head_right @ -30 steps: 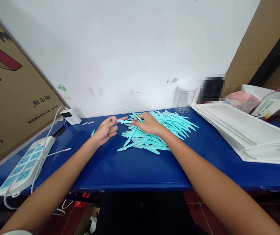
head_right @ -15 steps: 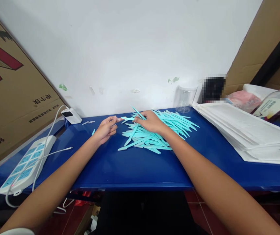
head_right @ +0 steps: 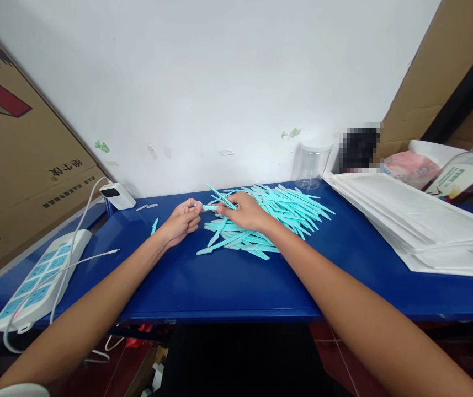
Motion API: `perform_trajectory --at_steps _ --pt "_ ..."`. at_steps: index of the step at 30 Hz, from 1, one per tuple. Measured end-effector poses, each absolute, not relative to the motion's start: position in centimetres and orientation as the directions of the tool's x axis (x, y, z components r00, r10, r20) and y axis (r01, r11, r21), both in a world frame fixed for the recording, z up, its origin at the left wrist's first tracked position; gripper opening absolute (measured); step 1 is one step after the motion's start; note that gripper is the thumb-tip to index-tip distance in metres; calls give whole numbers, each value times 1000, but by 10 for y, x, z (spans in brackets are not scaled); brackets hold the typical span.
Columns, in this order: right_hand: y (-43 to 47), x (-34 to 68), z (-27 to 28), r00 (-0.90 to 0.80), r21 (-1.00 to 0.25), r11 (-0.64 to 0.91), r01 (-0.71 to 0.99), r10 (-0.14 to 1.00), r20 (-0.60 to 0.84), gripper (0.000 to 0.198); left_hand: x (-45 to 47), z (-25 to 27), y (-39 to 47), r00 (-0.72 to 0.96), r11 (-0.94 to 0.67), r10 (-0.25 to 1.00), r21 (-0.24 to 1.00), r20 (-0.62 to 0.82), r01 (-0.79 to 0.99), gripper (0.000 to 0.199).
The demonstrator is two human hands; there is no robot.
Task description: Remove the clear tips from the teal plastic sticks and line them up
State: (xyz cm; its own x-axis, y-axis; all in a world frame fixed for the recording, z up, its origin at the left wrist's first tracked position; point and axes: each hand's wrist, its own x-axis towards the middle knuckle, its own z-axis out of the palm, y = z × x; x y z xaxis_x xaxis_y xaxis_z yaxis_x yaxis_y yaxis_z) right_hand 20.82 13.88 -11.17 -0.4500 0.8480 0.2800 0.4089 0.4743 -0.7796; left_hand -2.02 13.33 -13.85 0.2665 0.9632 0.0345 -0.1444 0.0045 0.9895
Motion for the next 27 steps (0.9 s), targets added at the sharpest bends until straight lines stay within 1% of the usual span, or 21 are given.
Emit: perform_trajectory --at_steps 7,11,14,17,21,23,27 --pt "141 208 -115 -401 -799 423 428 881 252 45 -24 -138 134 293 -19 955 993 53 -117 45" --pt "144 208 -116 -407 -786 433 441 877 255 46 -24 -137 132 301 -26 952 994 56 -104 44" --pt "146 208 -119 -421 -754 461 468 866 269 46 -21 -136 132 292 -31 955 995 58 -96 43" --pt "150 214 -119 -418 -682 501 532 856 302 47 -18 -136 135 276 -22 960 996 46 -89 40" --pt "155 228 -115 -380 -537 518 666 855 353 49 -23 -140 143 218 62 975 991 -34 -121 37" --pt "158 234 -113 -355 -464 505 728 856 375 44 -30 -141 146 206 88 977 982 -53 -167 32" --pt "161 242 -111 -285 -348 436 830 867 408 35 -41 -137 148 246 128 967 966 -71 -224 21"
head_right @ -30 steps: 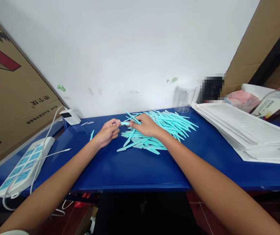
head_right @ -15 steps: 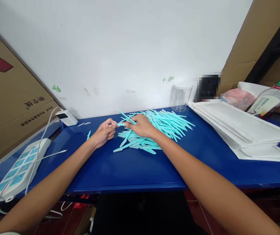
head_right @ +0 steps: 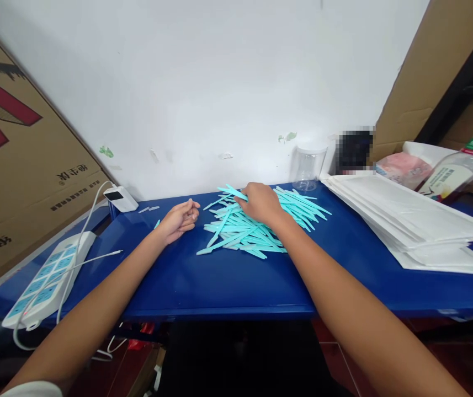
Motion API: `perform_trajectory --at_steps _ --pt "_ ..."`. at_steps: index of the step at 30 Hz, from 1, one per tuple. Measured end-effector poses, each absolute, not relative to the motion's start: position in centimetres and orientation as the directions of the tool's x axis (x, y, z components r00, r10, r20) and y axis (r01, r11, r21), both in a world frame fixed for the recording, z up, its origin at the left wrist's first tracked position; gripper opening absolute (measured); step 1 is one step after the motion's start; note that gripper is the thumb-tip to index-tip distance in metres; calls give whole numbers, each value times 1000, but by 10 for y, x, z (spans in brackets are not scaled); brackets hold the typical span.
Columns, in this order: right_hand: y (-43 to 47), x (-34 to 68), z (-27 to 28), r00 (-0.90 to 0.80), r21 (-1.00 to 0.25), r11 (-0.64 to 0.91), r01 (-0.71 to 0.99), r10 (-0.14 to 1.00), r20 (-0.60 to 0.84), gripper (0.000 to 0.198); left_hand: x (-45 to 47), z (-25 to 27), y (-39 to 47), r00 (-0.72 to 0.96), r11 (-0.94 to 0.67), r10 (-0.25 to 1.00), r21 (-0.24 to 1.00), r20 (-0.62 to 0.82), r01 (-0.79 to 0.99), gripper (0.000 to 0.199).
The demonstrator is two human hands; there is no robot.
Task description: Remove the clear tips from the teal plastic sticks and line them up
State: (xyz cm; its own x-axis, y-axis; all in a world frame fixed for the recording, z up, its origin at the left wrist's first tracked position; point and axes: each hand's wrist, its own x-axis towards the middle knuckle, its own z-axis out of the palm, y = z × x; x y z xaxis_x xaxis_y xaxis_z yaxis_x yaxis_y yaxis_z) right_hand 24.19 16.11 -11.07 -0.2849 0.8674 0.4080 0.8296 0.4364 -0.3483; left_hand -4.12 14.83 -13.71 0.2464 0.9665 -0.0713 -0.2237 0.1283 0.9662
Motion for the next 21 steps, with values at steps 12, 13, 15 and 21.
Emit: perform_trajectory --at_steps 12,13,15,21 --pt "163 245 -108 -33 -333 196 922 899 436 38 -36 -132 143 320 209 941 929 -107 -304 49" --pt "164 244 -109 -38 -343 204 917 901 433 37 -35 -131 142 350 222 931 926 -109 -304 53" --pt "164 242 -110 -56 -366 231 902 901 431 34 -35 -130 140 396 235 913 923 -102 -305 56" --pt "158 235 -108 -255 -451 425 785 885 389 45 -36 -129 138 326 174 941 956 -90 -236 28"
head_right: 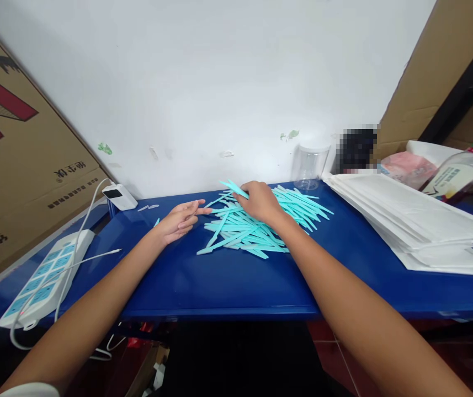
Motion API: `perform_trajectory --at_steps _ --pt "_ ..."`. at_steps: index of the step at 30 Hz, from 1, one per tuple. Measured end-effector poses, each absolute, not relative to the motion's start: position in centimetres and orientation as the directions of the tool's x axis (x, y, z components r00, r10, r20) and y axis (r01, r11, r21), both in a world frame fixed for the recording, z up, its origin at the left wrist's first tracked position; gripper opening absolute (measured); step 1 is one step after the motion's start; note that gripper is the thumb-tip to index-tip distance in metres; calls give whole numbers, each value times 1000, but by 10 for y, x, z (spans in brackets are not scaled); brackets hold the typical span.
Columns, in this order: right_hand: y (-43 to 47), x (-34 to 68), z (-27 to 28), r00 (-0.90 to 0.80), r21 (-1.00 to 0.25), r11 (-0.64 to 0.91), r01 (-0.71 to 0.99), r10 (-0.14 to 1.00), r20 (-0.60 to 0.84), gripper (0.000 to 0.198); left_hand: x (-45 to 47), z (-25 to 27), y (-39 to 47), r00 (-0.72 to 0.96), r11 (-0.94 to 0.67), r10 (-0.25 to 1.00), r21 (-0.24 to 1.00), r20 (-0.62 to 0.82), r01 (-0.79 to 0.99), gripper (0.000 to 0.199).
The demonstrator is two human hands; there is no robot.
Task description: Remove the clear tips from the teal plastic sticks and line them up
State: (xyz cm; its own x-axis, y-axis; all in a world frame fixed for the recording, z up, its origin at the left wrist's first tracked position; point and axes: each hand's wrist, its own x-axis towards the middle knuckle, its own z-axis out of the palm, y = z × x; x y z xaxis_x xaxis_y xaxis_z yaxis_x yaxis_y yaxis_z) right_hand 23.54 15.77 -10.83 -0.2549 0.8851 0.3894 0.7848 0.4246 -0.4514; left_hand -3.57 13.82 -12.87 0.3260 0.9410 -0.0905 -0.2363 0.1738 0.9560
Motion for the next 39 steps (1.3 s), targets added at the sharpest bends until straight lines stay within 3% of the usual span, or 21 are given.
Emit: perform_trajectory --at_steps 3,7,12,17,24,30,35,39 --pt "151 231 -105 -383 -519 522 677 852 357 50 -38 -130 140 378 227 918 941 -121 -250 22" --pt "145 225 -104 -422 -651 519 554 849 318 51 -40 -131 144 397 248 911 918 -112 -310 12" --pt "144 221 -106 -413 -710 481 515 865 286 34 -39 -132 146 353 216 932 913 -87 -346 28" --pt "149 220 -110 -417 -718 493 492 857 303 24 -32 -129 138 396 211 915 926 -74 -314 40" --pt "152 222 -111 -451 -677 615 405 778 437 28 -30 -130 134 415 110 909 981 -35 -160 50" --pt "153 221 -111 -441 -668 641 378 759 478 33 -30 -132 136 414 40 910 996 -4 -78 43" --pt "156 221 -115 -402 -671 604 430 794 456 38 -32 -131 138 373 96 927 987 -42 -127 40" --pt "159 221 -118 -364 -698 561 446 826 431 29 -33 -132 139 346 130 936 977 -65 -170 28"
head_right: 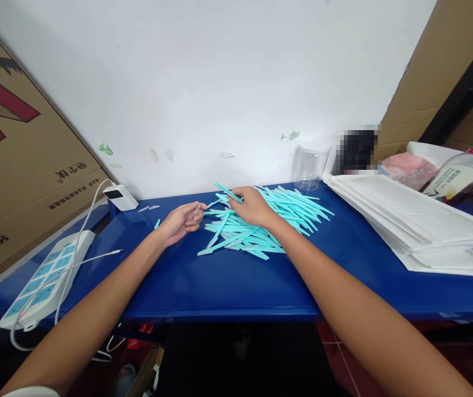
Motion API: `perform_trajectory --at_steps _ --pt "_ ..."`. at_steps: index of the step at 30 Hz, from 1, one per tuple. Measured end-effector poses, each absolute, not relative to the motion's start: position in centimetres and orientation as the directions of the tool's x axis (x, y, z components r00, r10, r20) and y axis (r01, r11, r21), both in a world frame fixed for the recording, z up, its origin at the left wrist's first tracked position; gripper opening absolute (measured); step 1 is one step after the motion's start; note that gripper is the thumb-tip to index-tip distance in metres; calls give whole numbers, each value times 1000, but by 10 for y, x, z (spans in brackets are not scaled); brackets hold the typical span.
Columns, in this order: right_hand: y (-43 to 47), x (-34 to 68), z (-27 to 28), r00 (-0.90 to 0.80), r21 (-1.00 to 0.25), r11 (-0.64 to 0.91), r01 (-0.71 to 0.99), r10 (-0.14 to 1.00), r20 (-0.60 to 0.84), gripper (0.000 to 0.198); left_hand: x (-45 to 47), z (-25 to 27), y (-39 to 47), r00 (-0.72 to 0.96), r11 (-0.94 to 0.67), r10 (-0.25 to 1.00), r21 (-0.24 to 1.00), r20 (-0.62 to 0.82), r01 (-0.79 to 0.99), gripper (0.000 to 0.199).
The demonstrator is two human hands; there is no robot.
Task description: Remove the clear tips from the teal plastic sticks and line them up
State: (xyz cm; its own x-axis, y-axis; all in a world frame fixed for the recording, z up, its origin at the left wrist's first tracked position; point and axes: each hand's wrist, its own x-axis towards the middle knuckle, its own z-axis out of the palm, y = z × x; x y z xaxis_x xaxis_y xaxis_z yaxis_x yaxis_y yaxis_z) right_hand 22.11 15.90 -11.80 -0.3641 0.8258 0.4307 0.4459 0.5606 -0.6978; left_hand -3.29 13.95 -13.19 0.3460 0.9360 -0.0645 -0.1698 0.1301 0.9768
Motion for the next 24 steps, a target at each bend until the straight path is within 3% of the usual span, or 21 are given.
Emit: perform_trajectory --at_steps 4,11,18,24 --pt "158 222 -117 -363 -727 552 407 829 426 19 -30 -131 138 339 132 939 974 -63 -184 25" --pt "151 221 -115 -407 -811 482 333 849 337 25 -29 -130 136 358 124 930 989 -89 -77 39" --pt "145 220 -109 -416 -857 419 299 866 278 25 -30 -133 138 268 18 963 1000 -16 -6 42" --pt "139 219 -103 -385 -874 358 328 896 223 26 -32 -134 142 169 34 985 996 -20 -85 36"
